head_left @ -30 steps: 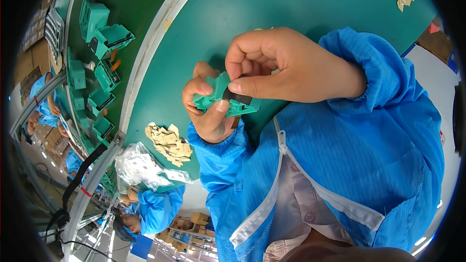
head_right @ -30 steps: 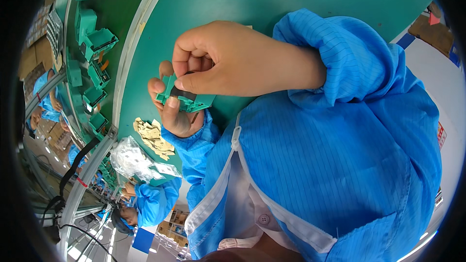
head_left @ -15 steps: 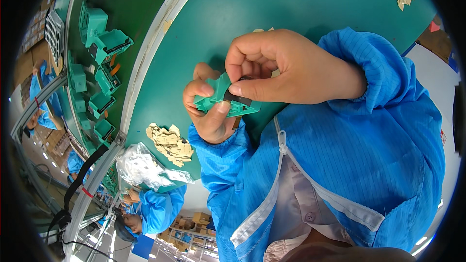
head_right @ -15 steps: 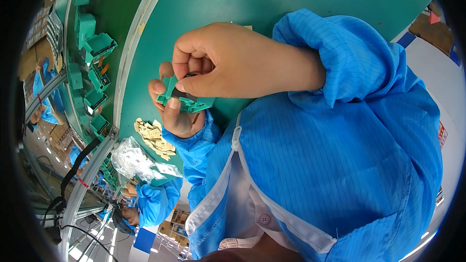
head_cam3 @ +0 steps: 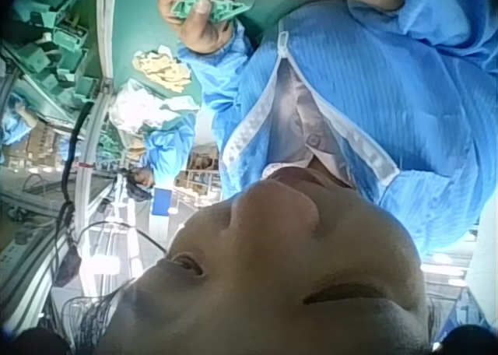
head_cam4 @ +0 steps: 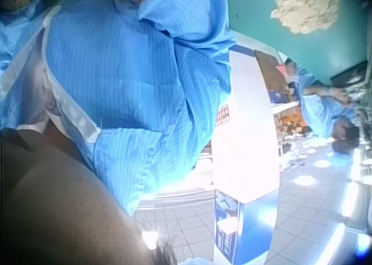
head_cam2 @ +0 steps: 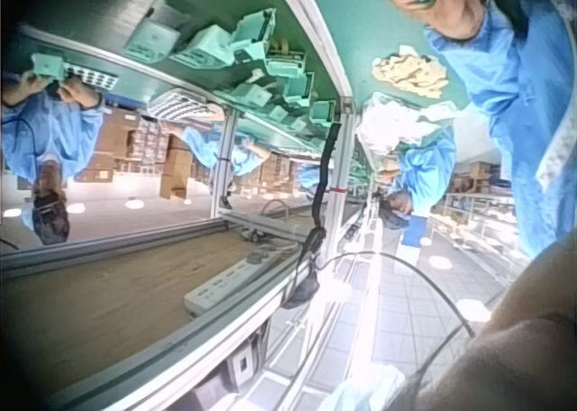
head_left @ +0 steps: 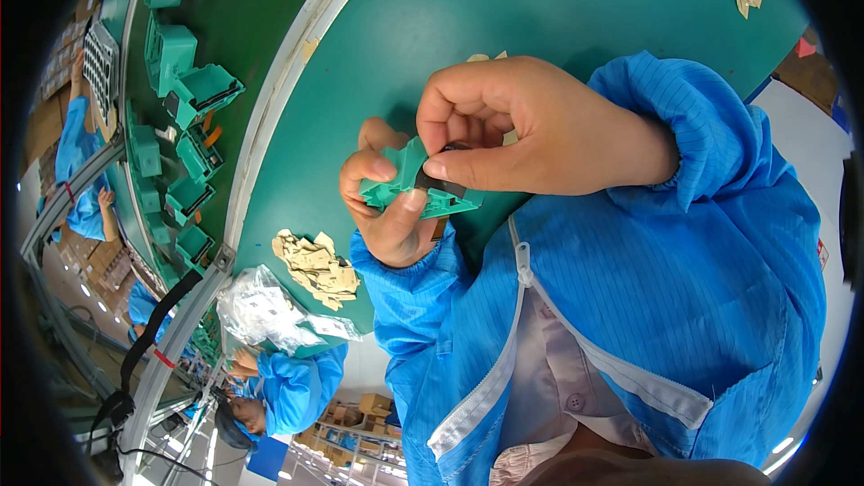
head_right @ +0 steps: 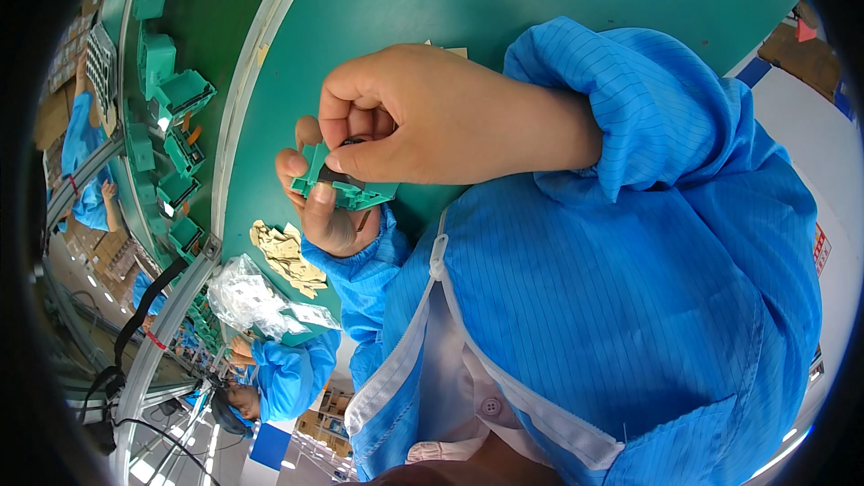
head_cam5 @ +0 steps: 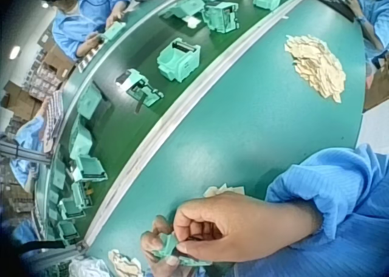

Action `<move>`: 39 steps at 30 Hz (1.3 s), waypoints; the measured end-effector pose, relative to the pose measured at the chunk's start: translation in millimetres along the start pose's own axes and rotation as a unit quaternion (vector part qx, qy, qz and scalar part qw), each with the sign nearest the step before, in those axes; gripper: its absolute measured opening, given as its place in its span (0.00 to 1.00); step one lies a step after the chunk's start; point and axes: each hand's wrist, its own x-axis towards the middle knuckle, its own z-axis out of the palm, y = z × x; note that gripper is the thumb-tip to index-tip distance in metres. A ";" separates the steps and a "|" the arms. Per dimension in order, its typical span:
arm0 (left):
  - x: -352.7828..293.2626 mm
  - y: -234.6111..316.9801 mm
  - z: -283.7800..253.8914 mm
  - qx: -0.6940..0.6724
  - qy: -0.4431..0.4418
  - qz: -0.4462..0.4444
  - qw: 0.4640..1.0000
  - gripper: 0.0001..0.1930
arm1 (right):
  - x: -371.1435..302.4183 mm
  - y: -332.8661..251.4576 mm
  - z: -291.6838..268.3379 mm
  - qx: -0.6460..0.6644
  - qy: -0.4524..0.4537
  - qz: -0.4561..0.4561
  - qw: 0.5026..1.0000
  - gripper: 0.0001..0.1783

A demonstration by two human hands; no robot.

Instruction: The person assembles electronic components by hand, placing small black and orange electronic components into green plastic housings.

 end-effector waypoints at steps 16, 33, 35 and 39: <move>5.1 -2.7 9.6 -0.027 0.011 0.013 0.999 0.14 | -2.0 -3.7 -5.0 0.006 0.005 0.011 1.000 0.06; 6.6 -4.5 12.5 -0.010 0.005 0.003 1.000 0.16 | -5.4 -12.6 -11.7 -0.004 -0.015 0.028 0.999 0.02; 8.0 -4.3 14.3 -0.002 0.006 0.000 1.000 0.16 | -5.6 -13.0 -12.9 -0.002 -0.014 0.027 1.000 0.02; 9.5 -4.8 15.6 -0.004 0.002 0.002 1.000 0.16 | -5.3 -14.2 -12.5 -0.013 -0.008 0.029 0.999 0.02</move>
